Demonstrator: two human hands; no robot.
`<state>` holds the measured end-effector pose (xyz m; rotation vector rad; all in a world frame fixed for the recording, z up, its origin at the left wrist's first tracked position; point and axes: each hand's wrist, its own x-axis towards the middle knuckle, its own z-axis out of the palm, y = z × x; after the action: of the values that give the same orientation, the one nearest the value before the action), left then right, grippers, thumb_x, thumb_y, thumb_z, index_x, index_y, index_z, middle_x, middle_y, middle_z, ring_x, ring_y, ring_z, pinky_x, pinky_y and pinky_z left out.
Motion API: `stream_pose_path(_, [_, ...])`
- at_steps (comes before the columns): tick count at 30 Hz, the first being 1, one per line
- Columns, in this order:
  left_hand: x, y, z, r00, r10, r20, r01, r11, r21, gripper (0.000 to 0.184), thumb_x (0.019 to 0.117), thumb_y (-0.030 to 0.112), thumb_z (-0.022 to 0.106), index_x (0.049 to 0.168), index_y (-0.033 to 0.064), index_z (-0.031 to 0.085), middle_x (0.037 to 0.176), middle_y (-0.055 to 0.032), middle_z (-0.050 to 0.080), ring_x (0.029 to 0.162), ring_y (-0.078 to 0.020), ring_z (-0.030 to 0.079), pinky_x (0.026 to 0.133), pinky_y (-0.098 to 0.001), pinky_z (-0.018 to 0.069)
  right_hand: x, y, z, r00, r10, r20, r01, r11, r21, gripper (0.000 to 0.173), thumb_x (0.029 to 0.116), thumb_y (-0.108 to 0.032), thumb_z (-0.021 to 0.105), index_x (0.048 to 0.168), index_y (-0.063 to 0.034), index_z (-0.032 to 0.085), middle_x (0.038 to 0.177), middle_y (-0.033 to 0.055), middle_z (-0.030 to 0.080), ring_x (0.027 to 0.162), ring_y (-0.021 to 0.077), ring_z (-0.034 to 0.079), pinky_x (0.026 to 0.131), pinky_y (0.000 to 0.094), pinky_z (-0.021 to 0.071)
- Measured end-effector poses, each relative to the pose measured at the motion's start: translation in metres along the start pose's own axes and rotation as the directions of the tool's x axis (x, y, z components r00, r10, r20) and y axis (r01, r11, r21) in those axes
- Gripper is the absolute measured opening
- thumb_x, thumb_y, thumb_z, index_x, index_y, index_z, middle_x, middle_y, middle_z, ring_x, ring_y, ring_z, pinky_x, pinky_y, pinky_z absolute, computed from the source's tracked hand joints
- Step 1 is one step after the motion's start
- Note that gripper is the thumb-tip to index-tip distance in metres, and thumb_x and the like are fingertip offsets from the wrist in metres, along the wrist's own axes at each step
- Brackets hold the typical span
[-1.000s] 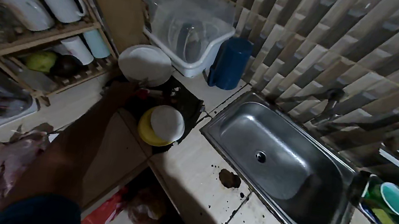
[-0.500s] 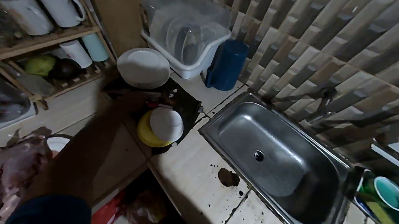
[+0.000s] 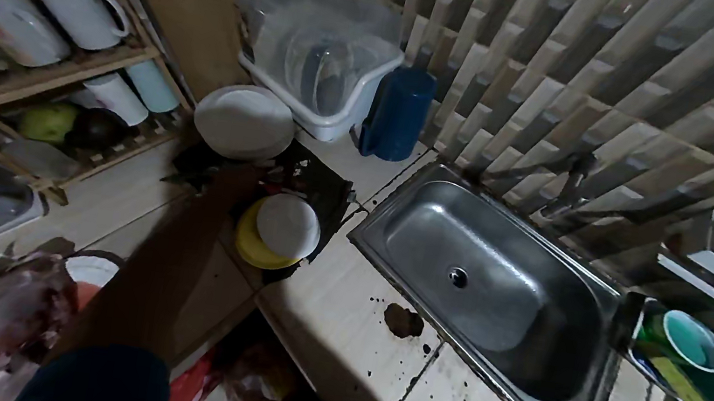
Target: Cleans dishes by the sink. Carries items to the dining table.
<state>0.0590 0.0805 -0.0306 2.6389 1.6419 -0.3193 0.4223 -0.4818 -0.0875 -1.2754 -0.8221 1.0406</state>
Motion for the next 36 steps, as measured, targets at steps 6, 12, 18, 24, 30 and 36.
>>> stream_pose_path(6, [-0.004,0.003,-0.001,0.998,-0.025,-0.060,0.026,0.999,0.024,0.027,0.0929,0.026,0.073,0.118,0.0161,0.073,0.124,-0.0139,0.069,0.117,-0.0399,0.063,0.096,-0.0695,0.0472,-0.002,0.005,-0.004,1.000,-0.018,0.004,0.018,1.000,-0.006,0.031,0.1036,-0.014,0.048,0.129,-0.0045,0.062,0.110,0.0120,0.070,0.097,0.0244,0.068,0.089,0.0462,0.0569])
stream_pose_path(12, [-0.012,0.005,-0.006,0.999,-0.030,-0.031,0.031,0.999,0.020,0.021,0.0957,0.024,0.069,0.113,0.0122,0.074,0.118,-0.0160,0.070,0.115,-0.0410,0.064,0.094,-0.0666,0.0493,-0.002,0.003,-0.004,0.999,-0.032,0.011,0.032,0.999,-0.006,0.031,0.1030,-0.014,0.047,0.128,-0.0036,0.062,0.107,0.0109,0.071,0.096,0.0230,0.068,0.089,0.0446,0.0571])
stream_pose_path(18, [-0.022,-0.001,-0.007,0.995,-0.038,-0.095,0.041,0.999,0.032,0.018,0.0968,0.026,0.068,0.106,0.0120,0.073,0.106,-0.0156,0.072,0.104,-0.0406,0.067,0.091,-0.0647,0.0513,-0.006,0.006,-0.004,0.996,-0.089,0.017,0.088,0.996,0.030,0.030,0.1045,-0.015,0.049,0.130,-0.0097,0.065,0.112,0.0119,0.071,0.098,0.0246,0.068,0.089,0.0454,0.0569])
stream_pose_path(24, [-0.031,-0.025,-0.028,0.985,-0.041,-0.166,-0.002,0.969,-0.249,0.033,0.0981,0.015,0.067,0.128,0.0019,0.065,0.128,-0.0225,0.065,0.123,-0.0417,0.061,0.105,-0.0624,0.0475,-0.003,0.013,-0.006,0.990,-0.127,0.053,0.123,0.990,0.074,0.029,0.1050,-0.024,0.053,0.127,-0.0135,0.068,0.111,0.0101,0.071,0.094,0.0219,0.067,0.086,0.0422,0.0571])
stream_pose_path(30, [-0.045,-0.025,-0.058,0.988,0.019,-0.151,-0.068,0.944,-0.324,0.030,0.0976,0.012,0.068,0.125,0.0013,0.064,0.117,-0.0235,0.067,0.113,-0.0418,0.065,0.098,-0.0629,0.0503,-0.004,0.011,-0.006,0.990,-0.127,0.063,0.121,0.988,0.093,0.028,0.1051,-0.020,0.053,0.127,-0.0133,0.068,0.114,0.0109,0.071,0.096,0.0226,0.068,0.087,0.0425,0.0572])
stream_pose_path(36, [-0.055,-0.017,-0.068,0.974,-0.140,-0.180,0.015,0.825,-0.565,0.037,0.1063,0.026,0.057,0.131,-0.0004,0.059,0.113,-0.0271,0.067,0.104,-0.0432,0.067,0.093,-0.0649,0.0510,-0.008,0.008,-0.005,0.993,-0.112,0.042,0.108,0.990,0.087,0.028,0.1052,-0.018,0.051,0.127,-0.0157,0.068,0.113,0.0094,0.072,0.098,0.0222,0.068,0.089,0.0429,0.0572])
